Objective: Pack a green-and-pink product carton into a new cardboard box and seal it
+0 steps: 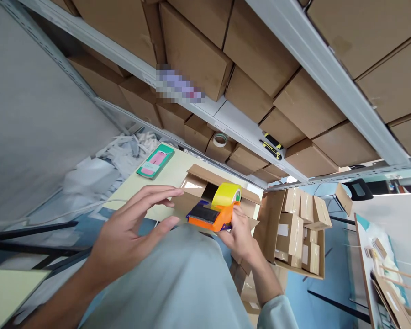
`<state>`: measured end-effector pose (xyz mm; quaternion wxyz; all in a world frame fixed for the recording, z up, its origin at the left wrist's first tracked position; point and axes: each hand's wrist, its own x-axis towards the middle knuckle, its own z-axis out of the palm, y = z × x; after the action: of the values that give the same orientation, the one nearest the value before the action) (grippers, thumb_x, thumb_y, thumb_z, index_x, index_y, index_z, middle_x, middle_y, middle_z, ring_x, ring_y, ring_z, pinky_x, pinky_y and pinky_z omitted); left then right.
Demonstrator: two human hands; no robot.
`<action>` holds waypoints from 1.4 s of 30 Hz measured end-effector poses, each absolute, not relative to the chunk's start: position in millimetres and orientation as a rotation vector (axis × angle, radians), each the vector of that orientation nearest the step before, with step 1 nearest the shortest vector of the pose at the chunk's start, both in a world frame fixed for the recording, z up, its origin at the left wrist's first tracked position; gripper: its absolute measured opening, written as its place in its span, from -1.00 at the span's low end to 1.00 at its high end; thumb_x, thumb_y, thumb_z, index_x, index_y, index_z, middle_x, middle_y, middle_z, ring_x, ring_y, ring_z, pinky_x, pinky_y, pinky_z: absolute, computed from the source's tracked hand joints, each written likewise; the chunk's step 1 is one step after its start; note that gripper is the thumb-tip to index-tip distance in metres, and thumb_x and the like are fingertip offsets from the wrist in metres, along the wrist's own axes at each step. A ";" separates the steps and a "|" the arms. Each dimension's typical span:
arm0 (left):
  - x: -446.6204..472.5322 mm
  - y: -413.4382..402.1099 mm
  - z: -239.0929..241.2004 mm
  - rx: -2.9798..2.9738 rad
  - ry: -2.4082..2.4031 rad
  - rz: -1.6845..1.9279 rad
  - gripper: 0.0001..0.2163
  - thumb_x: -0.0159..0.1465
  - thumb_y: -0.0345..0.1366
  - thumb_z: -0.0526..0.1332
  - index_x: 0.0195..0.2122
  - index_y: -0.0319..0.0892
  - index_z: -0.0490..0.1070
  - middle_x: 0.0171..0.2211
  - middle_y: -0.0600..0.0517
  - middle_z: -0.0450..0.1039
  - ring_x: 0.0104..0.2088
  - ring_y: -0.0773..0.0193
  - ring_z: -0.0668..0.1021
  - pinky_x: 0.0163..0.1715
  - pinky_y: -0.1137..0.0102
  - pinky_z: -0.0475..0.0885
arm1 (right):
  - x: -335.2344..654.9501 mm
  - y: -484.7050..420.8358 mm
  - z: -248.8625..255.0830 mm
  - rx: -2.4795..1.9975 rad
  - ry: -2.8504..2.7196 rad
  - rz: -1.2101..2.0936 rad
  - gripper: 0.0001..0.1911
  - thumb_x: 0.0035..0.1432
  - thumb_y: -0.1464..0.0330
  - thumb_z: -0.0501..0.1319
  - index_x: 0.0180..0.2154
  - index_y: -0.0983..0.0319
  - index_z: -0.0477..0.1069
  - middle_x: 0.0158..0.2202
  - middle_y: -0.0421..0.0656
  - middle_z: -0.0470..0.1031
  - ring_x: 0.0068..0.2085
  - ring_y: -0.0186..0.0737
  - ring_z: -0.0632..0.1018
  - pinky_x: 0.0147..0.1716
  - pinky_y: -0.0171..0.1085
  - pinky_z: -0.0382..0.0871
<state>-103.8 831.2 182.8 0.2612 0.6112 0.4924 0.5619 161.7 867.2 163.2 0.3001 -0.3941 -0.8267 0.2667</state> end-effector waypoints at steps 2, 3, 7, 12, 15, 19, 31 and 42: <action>-106.9 835.2 188.4 1.728 1.289 1.515 -0.72 0.49 -0.28 0.32 0.19 0.01 0.56 0.08 -0.02 0.63 0.04 0.18 0.67 0.10 0.29 0.62 | 166.4 868.9 165.7 -0.950 -2.290 0.579 -0.81 0.47 0.31 0.26 -0.28 0.12 0.39 -0.33 -0.17 0.57 -0.31 -0.15 0.52 -0.23 -0.18 0.47; -107.7 836.7 190.7 1.763 1.269 1.511 -0.74 0.48 -0.29 0.33 0.18 0.00 0.57 0.07 -0.02 0.64 0.05 0.18 0.67 0.13 0.28 0.61 | 168.2 869.2 166.9 -0.917 -2.332 0.524 -0.83 0.46 0.34 0.23 -0.27 0.12 0.37 -0.34 -0.17 0.55 -0.33 -0.15 0.50 -0.24 -0.18 0.46; -110.2 838.0 199.4 1.887 1.180 1.474 -0.81 0.49 -0.31 0.34 0.09 -0.02 0.61 -0.03 -0.01 0.68 -0.02 0.18 0.68 0.06 0.29 0.61 | 172.6 867.4 174.7 -0.844 -2.472 0.374 -0.91 0.42 0.44 0.20 -0.17 0.12 0.38 -0.34 -0.18 0.56 -0.34 -0.14 0.50 -0.21 -0.15 0.44; -113.2 833.2 208.0 2.013 1.027 1.447 -0.86 0.50 -0.38 0.31 -0.08 0.02 0.64 -0.20 0.09 0.70 -0.18 0.26 0.66 -0.12 0.38 0.57 | 176.2 864.5 188.9 -0.773 -2.555 0.275 -0.89 0.42 0.48 0.21 -0.10 0.15 0.40 -0.31 -0.15 0.59 -0.32 -0.14 0.53 -0.17 -0.15 0.45; -112.3 829.5 209.3 2.049 1.034 1.447 -0.81 0.49 -0.45 0.27 -0.13 0.02 0.61 -0.23 0.12 0.69 -0.23 0.27 0.65 -0.14 0.39 0.54 | 179.2 863.3 193.7 -0.762 -2.587 0.244 -0.89 0.45 0.47 0.18 -0.09 0.15 0.41 -0.31 -0.15 0.60 -0.31 -0.14 0.54 -0.18 -0.15 0.45; -108.5 826.2 207.2 2.035 1.100 1.481 -0.81 0.49 -0.47 0.23 -0.15 -0.02 0.58 -0.25 0.11 0.68 -0.27 0.27 0.63 -0.15 0.38 0.52 | 180.6 857.1 197.1 -0.811 -2.616 0.247 -0.88 0.49 0.43 0.15 -0.17 0.13 0.39 -0.36 -0.17 0.55 -0.36 -0.15 0.51 -0.20 -0.14 0.47; -159.7 822.5 153.7 1.080 1.433 1.371 -0.69 0.32 0.12 0.43 -0.34 -0.01 0.62 -0.22 -0.01 0.67 -0.06 0.02 0.69 0.02 0.23 0.63 | 221.5 860.7 268.2 -1.554 -2.705 1.198 -0.47 0.50 -0.15 0.21 -0.26 0.17 0.44 -0.44 -0.24 0.47 -0.48 -0.26 0.43 -0.49 -0.26 0.26; -130.2 875.9 108.0 0.345 0.878 1.250 -0.51 -0.01 0.12 0.68 -0.32 -0.18 0.65 -0.32 0.04 0.52 -0.18 0.20 0.59 0.28 -0.14 0.55 | 216.3 987.1 301.6 -1.742 -2.326 2.146 -0.42 0.35 -0.16 0.38 -0.09 0.25 0.52 -0.27 -0.11 0.67 -0.28 -0.19 0.65 -0.30 -0.26 0.52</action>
<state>-130.2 875.9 108.0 0.7088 0.1554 0.3956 0.5630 216.3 987.1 301.6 -0.2330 -0.4689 -0.6262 0.5777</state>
